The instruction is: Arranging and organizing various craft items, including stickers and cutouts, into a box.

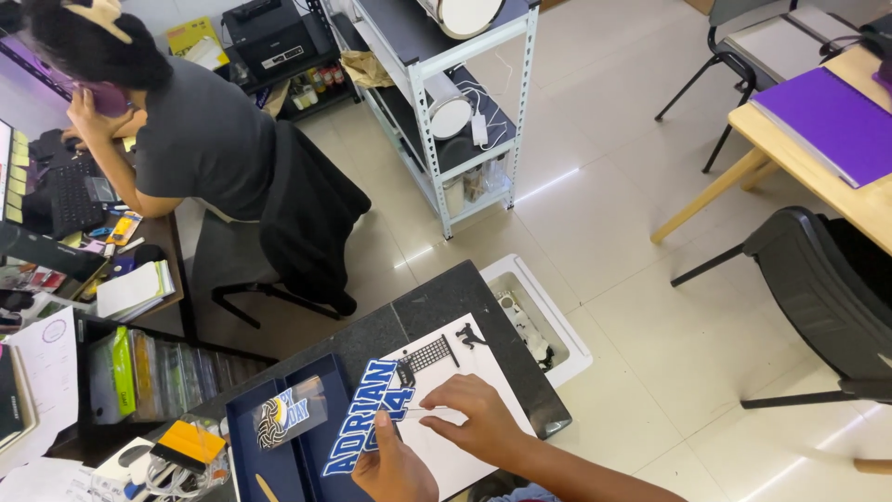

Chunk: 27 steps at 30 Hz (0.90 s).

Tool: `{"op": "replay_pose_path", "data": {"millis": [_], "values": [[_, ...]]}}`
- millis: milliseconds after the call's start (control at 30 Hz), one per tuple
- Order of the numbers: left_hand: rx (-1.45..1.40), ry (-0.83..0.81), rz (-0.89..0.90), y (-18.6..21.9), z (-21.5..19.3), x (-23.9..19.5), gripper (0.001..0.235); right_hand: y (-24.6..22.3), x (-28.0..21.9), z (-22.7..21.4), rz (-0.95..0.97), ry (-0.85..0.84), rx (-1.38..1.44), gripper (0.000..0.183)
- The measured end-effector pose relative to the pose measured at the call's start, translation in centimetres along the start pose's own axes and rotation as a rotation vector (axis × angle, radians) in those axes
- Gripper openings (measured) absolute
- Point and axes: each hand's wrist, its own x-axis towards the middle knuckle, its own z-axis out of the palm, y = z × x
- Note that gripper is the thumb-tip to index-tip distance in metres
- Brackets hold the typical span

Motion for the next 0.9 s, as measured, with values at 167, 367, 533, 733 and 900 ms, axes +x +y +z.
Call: {"op": "replay_pose_path", "data": {"millis": [167, 367, 533, 733, 900], "values": [[0.025, -0.057, -0.038, -0.6, -0.1, -0.3, 0.022, 0.5, 0.0, 0.1, -0.187, 0.079, -0.218, 0.015], [0.153, -0.27, 0.043, -3.2, -1.6, 0.3, 0.046, 1.6, 0.1, -0.3, -0.092, 0.164, -0.163, 0.017], [0.201, -0.4, 0.174, -7.4, -3.8, 2.1, 0.047, 2.7, 0.4, -1.8, 0.192, 0.133, 0.06, 0.023], [0.373, -0.453, 0.209, -3.7, -3.1, 0.4, 0.027, 4.4, 0.1, -3.4, 0.369, 0.138, 0.046, 0.021], [0.305, -0.481, 0.316, -5.1, -3.9, 1.2, 0.007, 4.8, -0.6, -3.9, 0.457, 0.102, 0.025, 0.018]]}}
